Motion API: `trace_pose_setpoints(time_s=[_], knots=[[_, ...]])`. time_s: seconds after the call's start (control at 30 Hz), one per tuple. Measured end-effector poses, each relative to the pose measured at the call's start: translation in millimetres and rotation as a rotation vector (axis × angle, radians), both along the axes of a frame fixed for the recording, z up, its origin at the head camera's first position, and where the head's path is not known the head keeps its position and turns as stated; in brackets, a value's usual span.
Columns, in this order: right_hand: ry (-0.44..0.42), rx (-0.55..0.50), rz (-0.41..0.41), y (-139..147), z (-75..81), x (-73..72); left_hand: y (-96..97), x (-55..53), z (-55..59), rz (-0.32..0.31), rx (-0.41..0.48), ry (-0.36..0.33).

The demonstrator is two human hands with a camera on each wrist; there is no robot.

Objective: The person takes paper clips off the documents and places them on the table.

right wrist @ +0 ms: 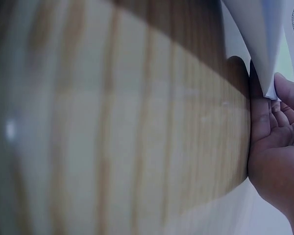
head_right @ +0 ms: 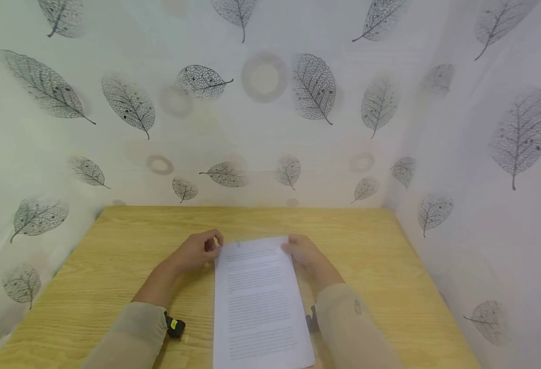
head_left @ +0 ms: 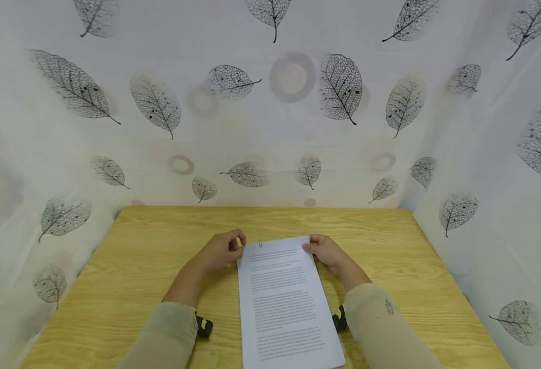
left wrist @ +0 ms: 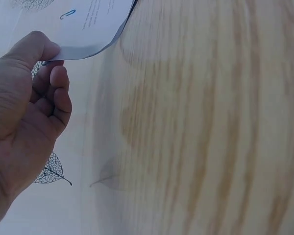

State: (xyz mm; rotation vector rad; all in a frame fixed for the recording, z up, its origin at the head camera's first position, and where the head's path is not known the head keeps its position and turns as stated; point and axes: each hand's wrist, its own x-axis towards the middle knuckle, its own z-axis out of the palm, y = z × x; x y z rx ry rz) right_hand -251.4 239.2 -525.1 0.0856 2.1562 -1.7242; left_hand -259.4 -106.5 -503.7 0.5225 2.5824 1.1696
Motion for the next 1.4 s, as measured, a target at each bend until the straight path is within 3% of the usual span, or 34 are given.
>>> trace_pose_setpoints(time_s=[0.13, 0.47, 0.9, 1.4], knots=[[0.016, 0.004, 0.012, 1.1, -4.4, -1.9, -0.2, 1.1, 1.1, -0.003, -0.005, -0.031], [0.017, 0.0, 0.017, -2.1, -5.6, -0.2, -3.0, -1.9, -3.3, -0.044, -0.048, -0.005], [0.017, 0.012, 0.035, -2.1, -3.9, -0.6, -12.1, -1.5, -3.6, -0.051, -0.05, -0.013], [0.008, 0.015, -0.011, 0.6, 0.3, -0.5, -38.5, -0.6, -2.4, 0.113, 0.033, 0.008]])
